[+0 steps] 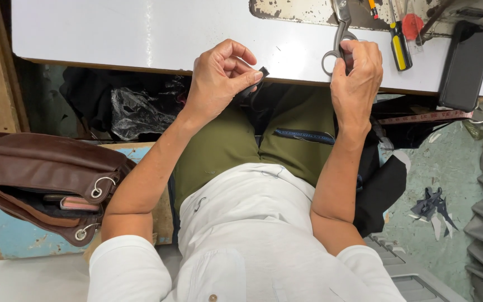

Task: Cutting long black fabric straps into smaller segments using scissors and preparing them for assembly at a sewing workstation.

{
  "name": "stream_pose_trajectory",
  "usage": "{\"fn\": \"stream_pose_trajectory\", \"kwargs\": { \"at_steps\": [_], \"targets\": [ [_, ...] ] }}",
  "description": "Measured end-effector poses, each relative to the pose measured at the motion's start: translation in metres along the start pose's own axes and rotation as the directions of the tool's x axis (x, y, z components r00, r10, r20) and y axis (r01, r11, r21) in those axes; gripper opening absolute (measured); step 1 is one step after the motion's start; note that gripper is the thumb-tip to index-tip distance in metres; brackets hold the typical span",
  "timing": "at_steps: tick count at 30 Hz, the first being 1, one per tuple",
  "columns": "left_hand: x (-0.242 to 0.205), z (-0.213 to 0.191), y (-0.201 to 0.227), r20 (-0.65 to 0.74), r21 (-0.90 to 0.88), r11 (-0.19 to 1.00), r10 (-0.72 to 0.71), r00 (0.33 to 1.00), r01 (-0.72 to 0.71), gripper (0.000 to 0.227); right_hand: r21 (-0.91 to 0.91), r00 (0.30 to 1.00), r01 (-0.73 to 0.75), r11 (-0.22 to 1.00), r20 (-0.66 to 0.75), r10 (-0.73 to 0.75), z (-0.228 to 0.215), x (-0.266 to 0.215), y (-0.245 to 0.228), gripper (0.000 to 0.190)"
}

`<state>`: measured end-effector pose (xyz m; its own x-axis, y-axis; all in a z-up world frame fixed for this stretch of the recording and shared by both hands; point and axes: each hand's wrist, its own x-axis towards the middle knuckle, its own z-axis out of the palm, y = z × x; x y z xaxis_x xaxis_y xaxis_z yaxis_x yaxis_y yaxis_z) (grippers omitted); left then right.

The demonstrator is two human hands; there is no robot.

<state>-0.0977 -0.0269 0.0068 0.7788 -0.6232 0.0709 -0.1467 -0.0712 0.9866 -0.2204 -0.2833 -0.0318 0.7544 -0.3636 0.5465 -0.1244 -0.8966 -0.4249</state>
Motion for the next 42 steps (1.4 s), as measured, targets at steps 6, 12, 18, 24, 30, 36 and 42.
{"fn": "stream_pose_trajectory", "kwargs": {
  "at_steps": [6, 12, 18, 24, 30, 36, 42],
  "targets": [
    [-0.007, 0.009, 0.006, -0.019, 0.056, 0.995, 0.088, 0.996, -0.087, 0.019, 0.360, 0.993, -0.053, 0.932, 0.114, 0.012, -0.022, 0.006, -0.059, 0.016],
    [-0.017, 0.017, 0.015, 0.004, 0.054, 0.987, 0.150, 0.989, -0.150, 0.017, 0.673, 0.950, -0.139, 0.726, 0.297, -0.093, -0.022, 0.000, -0.094, 0.019],
    [-0.017, 0.007, 0.017, 0.212, -0.121, 0.993, 0.018, 0.977, 0.007, 0.015, 0.659, 0.962, 0.017, 0.752, 0.194, -0.192, -0.026, 0.000, -0.093, 0.012],
    [-0.017, 0.003, 0.026, 0.680, -0.282, 0.891, -0.076, 0.729, 0.356, 0.047, 0.789, 0.915, 0.162, 0.593, 0.104, -0.389, -0.039, 0.003, -0.086, 0.017],
    [-0.033, 0.016, -0.002, 0.655, -0.540, 0.742, 0.075, 0.752, 0.397, 0.021, 0.991, 0.886, 0.074, 0.113, -0.013, -0.464, -0.033, 0.009, -0.083, 0.009],
    [-0.047, 0.024, 0.003, 0.430, -0.589, 0.787, 0.116, 0.895, 0.181, 0.022, 0.996, 0.953, 0.003, 0.085, 0.023, -0.302, -0.031, 0.003, -0.093, 0.032],
    [-0.027, 0.015, 0.058, -0.031, -0.014, 0.895, 0.446, 0.895, -0.446, 0.016, 0.972, 0.974, -0.166, 0.168, 0.188, -0.125, -0.002, -0.022, -0.112, 0.062]
  ]
}}
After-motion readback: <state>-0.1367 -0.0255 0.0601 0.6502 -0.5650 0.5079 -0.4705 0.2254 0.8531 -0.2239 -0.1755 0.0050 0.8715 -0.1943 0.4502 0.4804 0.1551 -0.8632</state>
